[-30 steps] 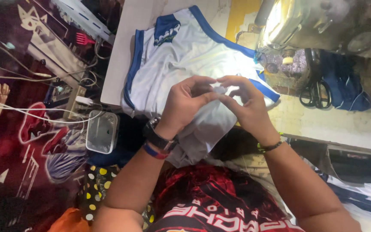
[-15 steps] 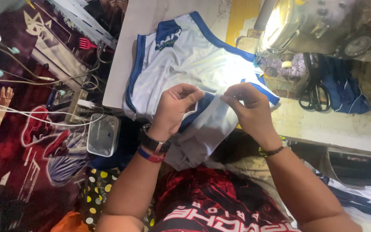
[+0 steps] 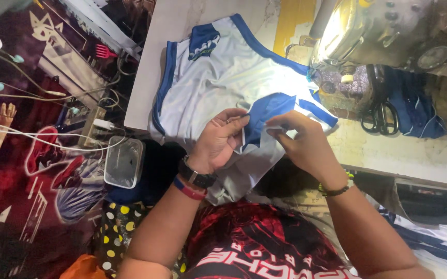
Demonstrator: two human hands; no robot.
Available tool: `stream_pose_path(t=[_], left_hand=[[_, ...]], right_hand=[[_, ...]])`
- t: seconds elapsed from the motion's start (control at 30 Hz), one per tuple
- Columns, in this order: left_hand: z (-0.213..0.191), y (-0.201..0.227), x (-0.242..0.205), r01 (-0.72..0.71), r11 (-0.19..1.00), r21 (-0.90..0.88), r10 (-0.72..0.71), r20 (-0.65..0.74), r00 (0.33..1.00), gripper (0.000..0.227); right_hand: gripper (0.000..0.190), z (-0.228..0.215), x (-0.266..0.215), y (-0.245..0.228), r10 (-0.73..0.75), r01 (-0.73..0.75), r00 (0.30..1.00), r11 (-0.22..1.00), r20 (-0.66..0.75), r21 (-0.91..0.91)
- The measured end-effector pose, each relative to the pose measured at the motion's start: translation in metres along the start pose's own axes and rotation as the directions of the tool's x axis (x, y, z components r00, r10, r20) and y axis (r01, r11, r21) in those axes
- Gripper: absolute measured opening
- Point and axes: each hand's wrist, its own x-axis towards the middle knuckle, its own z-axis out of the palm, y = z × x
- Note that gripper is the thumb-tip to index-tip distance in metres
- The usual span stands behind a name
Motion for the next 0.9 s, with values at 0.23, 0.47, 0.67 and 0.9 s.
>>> stream_pose_path(t=[0.23, 0.47, 0.67, 0.9], left_hand=[[0.008, -0.009, -0.003, -0.015, 1.0, 0.011, 0.015, -0.005, 1.0, 0.018], [0.031, -0.005, -0.016, -0.092, 0.975, 0.204, 0.098, -0.02, 0.995, 0.02], [0.039, -0.003, -0.023, -0.122, 0.962, 0.242, 0.125, 0.002, 0.992, 0.023], [0.026, -0.015, -0.013, -0.095, 0.979, 0.182, 0.102, -0.033, 0.994, 0.022]], right_hand=[[0.02, -0.008, -0.004, -0.012, -0.194, 0.172, 0.975, 0.968, 0.111, 0.181], [0.032, -0.007, -0.002, -0.015, -0.052, 0.046, 0.999, 0.956, 0.014, 0.29], [0.025, 0.0, -0.002, -0.003, 0.019, 0.013, 0.995, 0.944, -0.093, 0.33], [0.023, -0.002, -0.002, -0.008, 0.055, -0.023, 0.993, 0.96, -0.108, 0.278]])
